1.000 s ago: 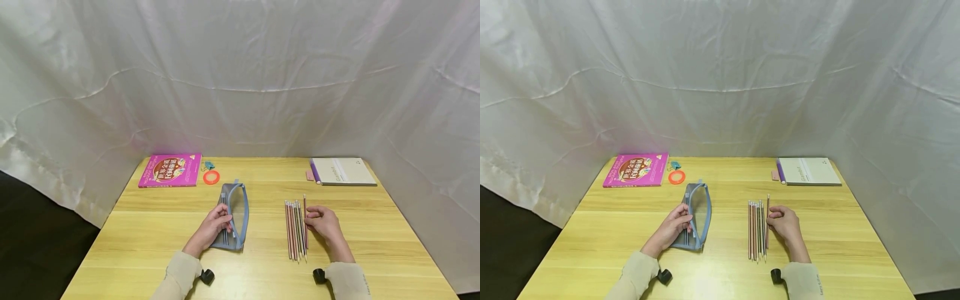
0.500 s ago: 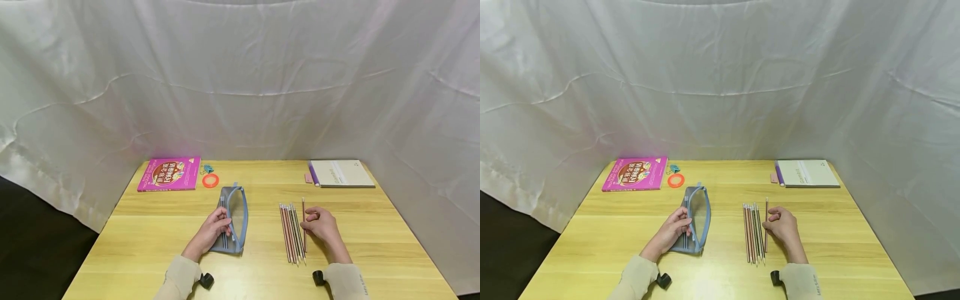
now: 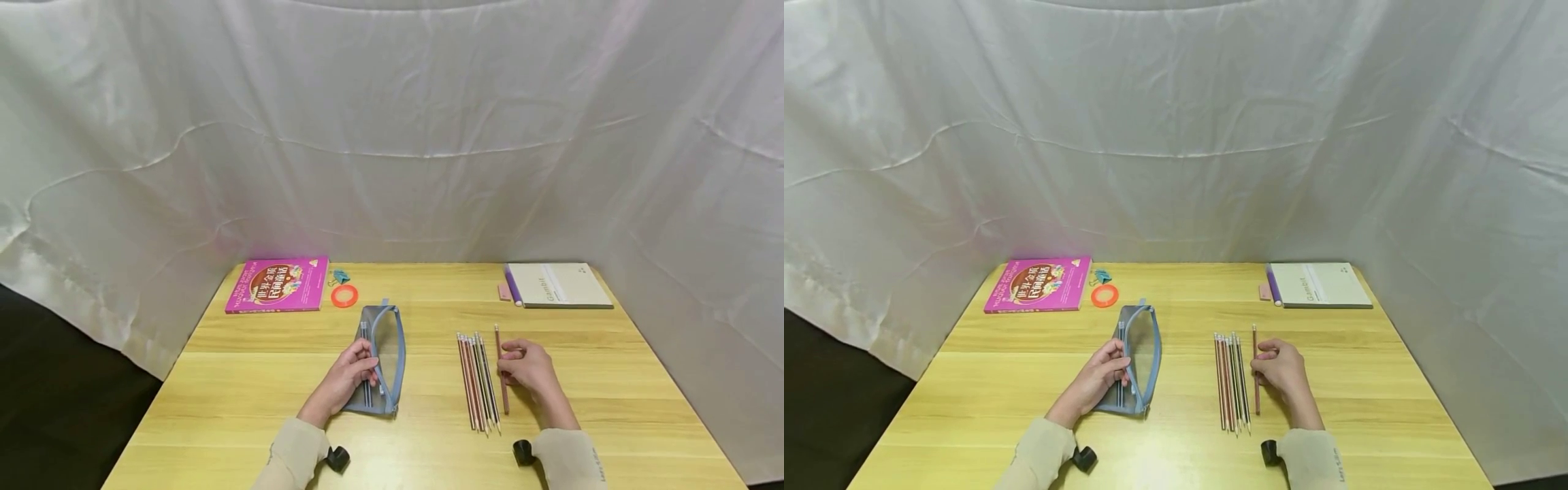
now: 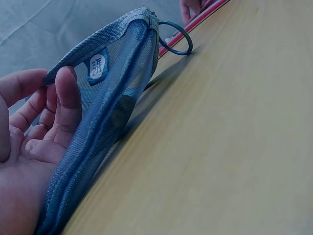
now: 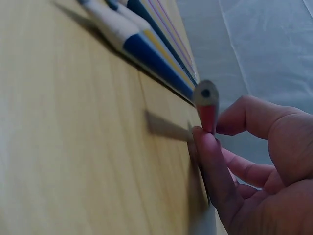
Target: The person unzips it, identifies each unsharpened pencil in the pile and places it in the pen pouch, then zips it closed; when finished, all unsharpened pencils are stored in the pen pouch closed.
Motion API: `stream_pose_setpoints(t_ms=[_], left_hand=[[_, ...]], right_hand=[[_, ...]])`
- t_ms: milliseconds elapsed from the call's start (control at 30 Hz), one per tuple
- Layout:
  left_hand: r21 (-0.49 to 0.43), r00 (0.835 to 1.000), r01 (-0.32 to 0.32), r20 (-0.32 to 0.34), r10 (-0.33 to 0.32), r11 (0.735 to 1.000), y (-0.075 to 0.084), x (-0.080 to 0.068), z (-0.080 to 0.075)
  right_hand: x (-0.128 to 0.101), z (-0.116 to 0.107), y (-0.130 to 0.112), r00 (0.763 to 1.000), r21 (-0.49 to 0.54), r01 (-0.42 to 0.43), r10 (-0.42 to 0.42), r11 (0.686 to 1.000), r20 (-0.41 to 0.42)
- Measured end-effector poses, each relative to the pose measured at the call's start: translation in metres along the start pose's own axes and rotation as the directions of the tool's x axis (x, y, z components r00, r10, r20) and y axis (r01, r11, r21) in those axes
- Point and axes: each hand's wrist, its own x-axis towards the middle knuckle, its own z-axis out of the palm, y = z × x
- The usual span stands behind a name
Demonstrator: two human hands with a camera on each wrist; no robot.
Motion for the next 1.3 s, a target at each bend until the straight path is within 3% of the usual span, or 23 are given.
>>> stream_pose_setpoints(t_ms=[333,700,1100,1300], left_hand=[[0.009,1.0,-0.001,0.003,0.001,1.0,0.001,0.0,0.001],[0.009,1.0,0.004,0.0,-0.004,1.0,-0.002,0.001,-0.001],[0.021,1.0,-0.007,0.009,0.007,1.0,-0.001,0.001,-0.003],[0.017,1.0,-0.01,0.01,0.01,1.0,-0.004,0.001,-0.003]], right_hand=[[0.001,-0.001,0.003,1.0,0.138,-0.001,0.003,0.99,-0.017],[-0.013,0.013,-0.021,0.998,0.225,0.061,-0.064,0.972,0.007],[-0.011,0.065,-0.046,0.988,0.319,0.137,-0.155,0.938,0.029],[-0.014,0.097,-0.055,0.983,0.397,0.149,-0.181,0.906,0.043]])
